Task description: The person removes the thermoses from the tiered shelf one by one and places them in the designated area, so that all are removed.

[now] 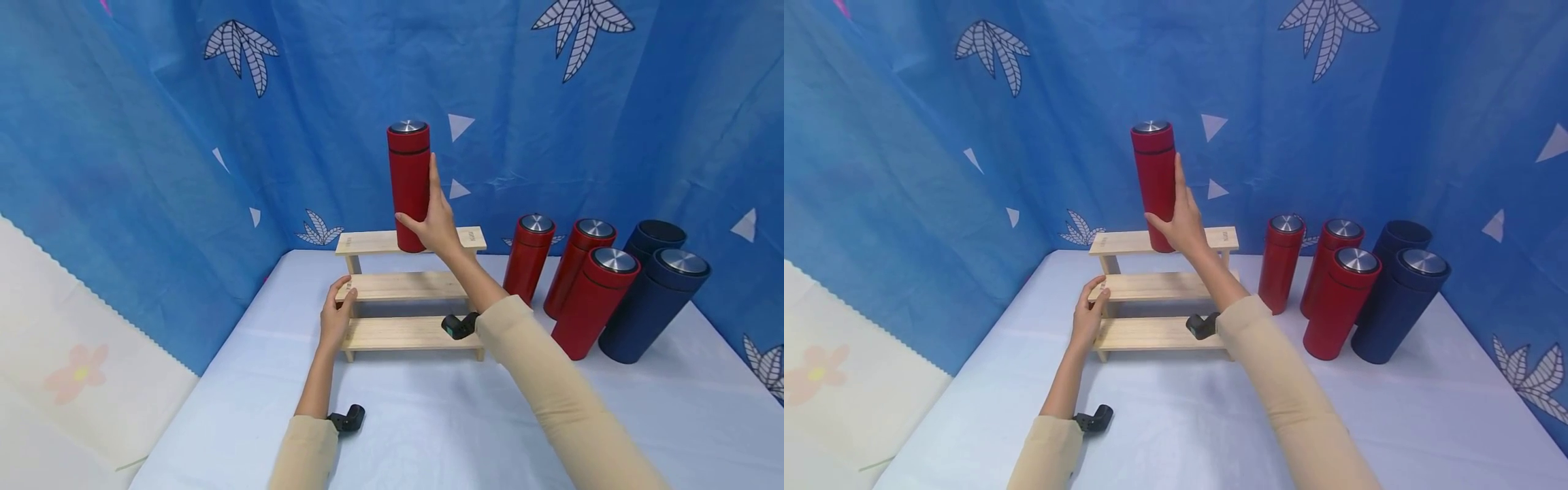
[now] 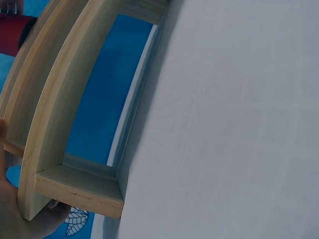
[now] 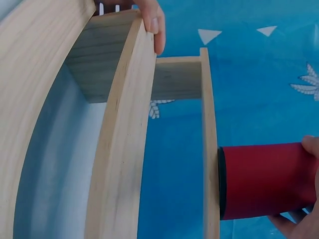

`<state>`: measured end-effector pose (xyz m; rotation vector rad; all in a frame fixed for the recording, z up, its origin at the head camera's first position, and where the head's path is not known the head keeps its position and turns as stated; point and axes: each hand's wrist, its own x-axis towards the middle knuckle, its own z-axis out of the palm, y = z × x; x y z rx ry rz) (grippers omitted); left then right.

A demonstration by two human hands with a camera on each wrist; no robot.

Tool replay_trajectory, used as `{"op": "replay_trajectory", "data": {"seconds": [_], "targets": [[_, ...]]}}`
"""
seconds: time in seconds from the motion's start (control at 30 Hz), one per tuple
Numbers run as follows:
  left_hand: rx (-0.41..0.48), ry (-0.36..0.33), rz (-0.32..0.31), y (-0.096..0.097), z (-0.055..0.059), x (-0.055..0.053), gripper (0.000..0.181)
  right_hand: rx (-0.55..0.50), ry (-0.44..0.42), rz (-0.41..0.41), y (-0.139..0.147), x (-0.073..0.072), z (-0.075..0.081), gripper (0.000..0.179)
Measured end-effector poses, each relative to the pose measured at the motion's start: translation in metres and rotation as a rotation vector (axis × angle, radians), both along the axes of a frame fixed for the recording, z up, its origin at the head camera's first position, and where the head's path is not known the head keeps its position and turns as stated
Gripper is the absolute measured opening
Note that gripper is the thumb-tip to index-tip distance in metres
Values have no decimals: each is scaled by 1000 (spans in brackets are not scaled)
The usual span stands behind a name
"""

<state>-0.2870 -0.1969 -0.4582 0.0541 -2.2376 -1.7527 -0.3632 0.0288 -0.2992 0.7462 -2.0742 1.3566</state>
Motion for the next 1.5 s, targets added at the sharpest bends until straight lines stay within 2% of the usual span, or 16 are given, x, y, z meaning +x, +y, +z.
{"op": "replay_trajectory", "data": {"seconds": [0.37, 0.5, 0.6, 0.83, 0.93, 1.1, 1.3, 1.37, 1.5], "targets": [[-1, -14, 17, -1, 2, 4, 46, -24, 134, 0, 18, 21, -4, 107], [3, -16, 20, -2, 1, 6, 47, -55, 159, -14, 27, 34, -5, 107], [-6, -17, 18, -2, -1, 7, 48, -76, 149, -24, 37, 49, -5, 108], [-14, 4, 15, 1, -2, 6, 48, -67, 154, -70, 62, 105, 9, 101], [-8, 8, 10, 2, -1, 6, 47, -59, 179, -102, 76, 116, 6, 103], [-12, 3, 15, 4, -1, 5, 47, -54, 196, -147, 99, 130, -2, 103], [-14, 4, 17, 5, 1, 6, 46, -39, 197, -244, 121, 143, -16, 103], [-11, 1, 13, 4, 2, 5, 45, -44, 184, -276, 127, 143, -23, 104], [-7, -15, 3, 4, 3, 5, 46, -61, 141, -324, 148, 128, -54, 107]]}}
